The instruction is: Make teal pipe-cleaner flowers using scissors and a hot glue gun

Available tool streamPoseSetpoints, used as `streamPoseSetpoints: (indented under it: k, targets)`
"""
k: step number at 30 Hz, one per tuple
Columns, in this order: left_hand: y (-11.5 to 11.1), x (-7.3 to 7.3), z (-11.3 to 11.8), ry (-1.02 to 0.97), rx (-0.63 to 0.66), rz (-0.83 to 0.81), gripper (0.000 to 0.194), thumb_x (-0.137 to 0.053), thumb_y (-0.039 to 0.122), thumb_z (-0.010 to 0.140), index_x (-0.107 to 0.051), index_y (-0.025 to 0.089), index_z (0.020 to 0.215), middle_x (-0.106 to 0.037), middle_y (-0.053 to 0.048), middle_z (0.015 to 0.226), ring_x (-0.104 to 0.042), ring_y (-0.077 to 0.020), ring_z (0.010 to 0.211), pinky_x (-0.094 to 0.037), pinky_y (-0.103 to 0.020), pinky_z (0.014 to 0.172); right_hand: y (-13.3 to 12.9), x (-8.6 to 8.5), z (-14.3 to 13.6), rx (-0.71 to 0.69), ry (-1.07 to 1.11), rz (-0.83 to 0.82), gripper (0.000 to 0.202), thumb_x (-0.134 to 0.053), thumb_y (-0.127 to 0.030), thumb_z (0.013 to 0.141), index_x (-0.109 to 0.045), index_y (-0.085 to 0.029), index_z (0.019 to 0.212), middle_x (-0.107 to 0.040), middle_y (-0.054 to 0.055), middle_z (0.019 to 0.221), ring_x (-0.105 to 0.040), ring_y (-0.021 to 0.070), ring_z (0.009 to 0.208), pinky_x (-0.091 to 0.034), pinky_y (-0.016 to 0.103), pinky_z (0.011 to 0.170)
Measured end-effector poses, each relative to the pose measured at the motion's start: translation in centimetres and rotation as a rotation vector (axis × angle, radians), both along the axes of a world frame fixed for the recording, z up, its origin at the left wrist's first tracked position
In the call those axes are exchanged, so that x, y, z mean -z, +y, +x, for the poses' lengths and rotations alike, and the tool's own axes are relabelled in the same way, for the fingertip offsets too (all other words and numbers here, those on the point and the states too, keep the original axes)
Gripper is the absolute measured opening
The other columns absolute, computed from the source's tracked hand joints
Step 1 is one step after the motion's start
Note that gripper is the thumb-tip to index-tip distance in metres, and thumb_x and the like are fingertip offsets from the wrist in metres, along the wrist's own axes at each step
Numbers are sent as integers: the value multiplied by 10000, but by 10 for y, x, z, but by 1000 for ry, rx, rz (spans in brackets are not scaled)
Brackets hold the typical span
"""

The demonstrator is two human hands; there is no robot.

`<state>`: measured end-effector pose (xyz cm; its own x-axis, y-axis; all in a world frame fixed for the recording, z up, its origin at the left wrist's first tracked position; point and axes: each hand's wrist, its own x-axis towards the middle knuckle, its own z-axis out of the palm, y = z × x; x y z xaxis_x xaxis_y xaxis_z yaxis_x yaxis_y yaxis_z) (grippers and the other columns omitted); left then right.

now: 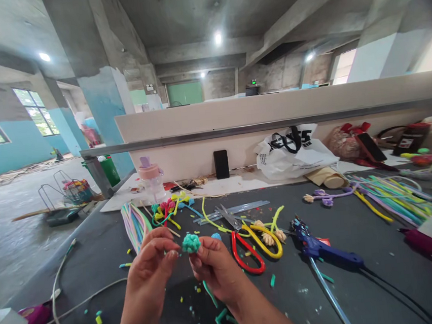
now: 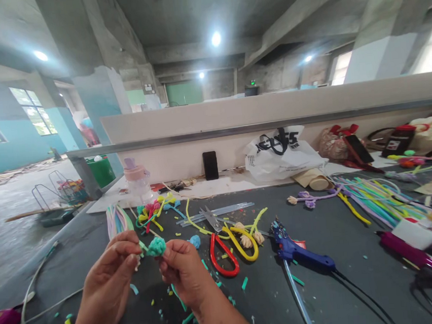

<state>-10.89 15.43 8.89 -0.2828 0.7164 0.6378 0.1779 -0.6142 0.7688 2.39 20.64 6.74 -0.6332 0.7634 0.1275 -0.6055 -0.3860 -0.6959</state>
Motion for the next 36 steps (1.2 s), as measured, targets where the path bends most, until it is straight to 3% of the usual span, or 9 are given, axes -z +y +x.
streamPoseSetpoints:
  k: [4, 14, 21, 30, 36]
  targets:
    - [1, 3, 0, -143, -19, 19, 35, -645, 180, 759, -639, 214, 754, -519, -30, 990, -477, -166, 1013, -414, -235, 818, 0, -2, 2, -30, 54, -9, 281, -752, -342, 665, -557, -140, 653, -437, -67, 488, -256, 27, 407, -160, 185, 417]
    - [-4, -1, -1, 229, -41, 0, 67, -651, 174, 751, -648, 235, 780, -511, -35, 984, -510, -181, 944, -444, -269, 767, -1, -2, 3, -64, 50, 62, 292, -752, -372, 653, -578, -138, 647, -461, -56, 490, -264, 28, 396, -159, 204, 426]
    - [-7, -5, -3, 341, -31, 64, 159, -613, 121, 776, -614, 263, 847, -469, -23, 1009, -494, -161, 942, -456, -242, 742, -2, -1, 3, -153, 102, 59, 280, -749, -362, 661, -581, -138, 663, -440, -68, 487, -236, 27, 390, -149, 204, 414]
    - [-12, -14, -1, 634, -237, 123, 161, -593, 85, 768, -634, 236, 804, -507, -29, 955, -550, -156, 845, -466, -249, 684, -2, -5, 4, -143, 62, 47, 320, -768, -393, 619, -576, -137, 632, -442, -71, 475, -248, 26, 386, -168, 209, 419]
    - [-16, -17, 3, 693, -335, 95, 112, -565, 108, 787, -606, 211, 766, -527, -28, 894, -556, -151, 807, -454, -254, 691, 0, -5, 6, -70, -32, 67, 332, -780, -401, 593, -578, -139, 617, -493, -52, 471, -288, 30, 395, -155, 205, 428]
